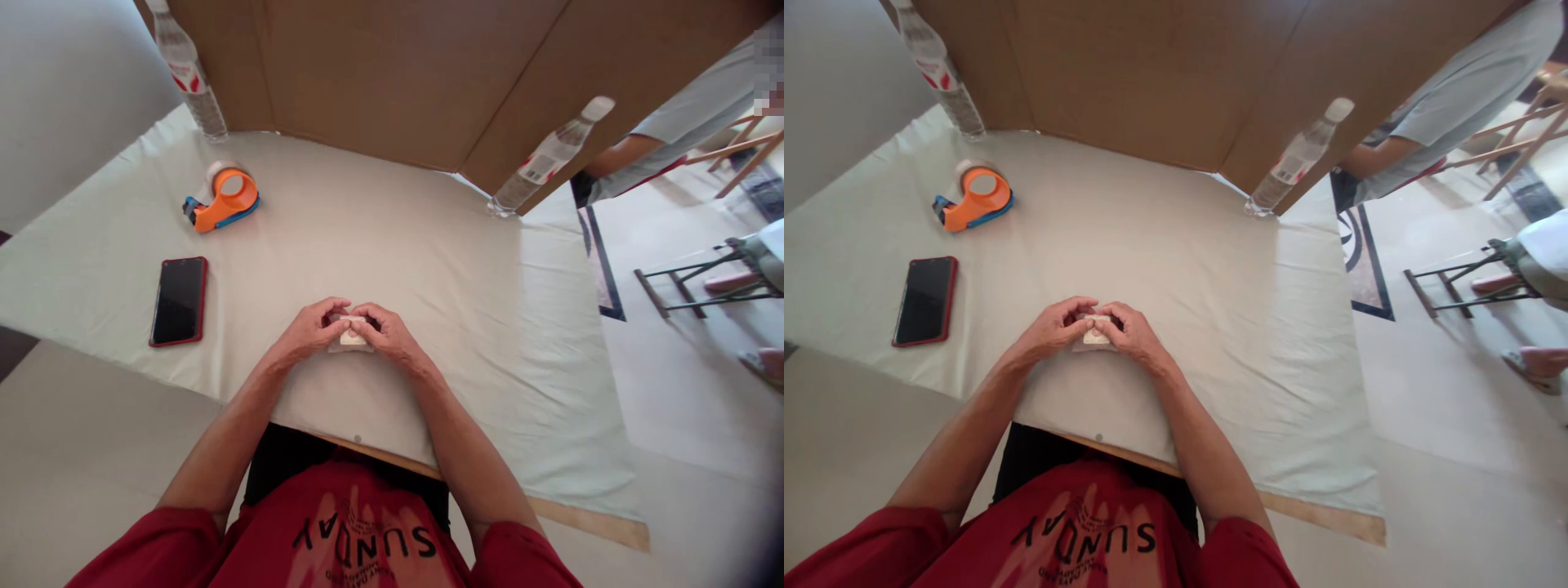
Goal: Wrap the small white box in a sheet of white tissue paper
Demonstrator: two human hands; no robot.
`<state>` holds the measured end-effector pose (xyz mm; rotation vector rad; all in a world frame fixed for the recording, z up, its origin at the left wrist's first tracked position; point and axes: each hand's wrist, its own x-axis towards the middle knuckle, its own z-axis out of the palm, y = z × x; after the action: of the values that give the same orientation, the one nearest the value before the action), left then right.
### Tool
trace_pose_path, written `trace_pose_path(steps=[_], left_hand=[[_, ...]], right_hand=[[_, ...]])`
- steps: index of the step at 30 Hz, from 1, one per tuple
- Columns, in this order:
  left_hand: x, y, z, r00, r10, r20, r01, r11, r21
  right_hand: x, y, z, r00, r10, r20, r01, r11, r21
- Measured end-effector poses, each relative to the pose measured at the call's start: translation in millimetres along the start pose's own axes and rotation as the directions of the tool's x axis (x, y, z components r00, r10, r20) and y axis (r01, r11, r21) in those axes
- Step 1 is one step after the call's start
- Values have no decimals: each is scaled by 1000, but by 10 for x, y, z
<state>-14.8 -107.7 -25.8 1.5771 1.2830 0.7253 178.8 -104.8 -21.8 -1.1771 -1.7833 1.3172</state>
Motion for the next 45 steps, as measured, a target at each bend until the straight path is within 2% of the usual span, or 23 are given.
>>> trace_pose_path(steps=[4,9,12,19,38,45], left_hand=[[1,-5,2,1000,2,-10,-2,1000,-12],[14,-32,5,1000,-10,-2,10,998,-58],[16,-32,5,1000,-15,3,16,998,-62],[17,-11,-1,1000,-10,3,11,999,-53],[21,-15,8,1000,1,-5,-1,998,-67],[41,-17,-9,996,-27,-87,12,986,-166]], right_hand=[[0,17,-22,1000,21,-1,-21,1000,-1],[-23,101,-124,990,8,139,-8,1000,-2],[-18,145,-156,985,-5,172,10,999,-30],[16,150,-139,988,-50,149,69,990,-125],[13,128,-122,991,-53,124,70,988,-138],[-22,143,-87,996,-88,7,88,989,-118]])
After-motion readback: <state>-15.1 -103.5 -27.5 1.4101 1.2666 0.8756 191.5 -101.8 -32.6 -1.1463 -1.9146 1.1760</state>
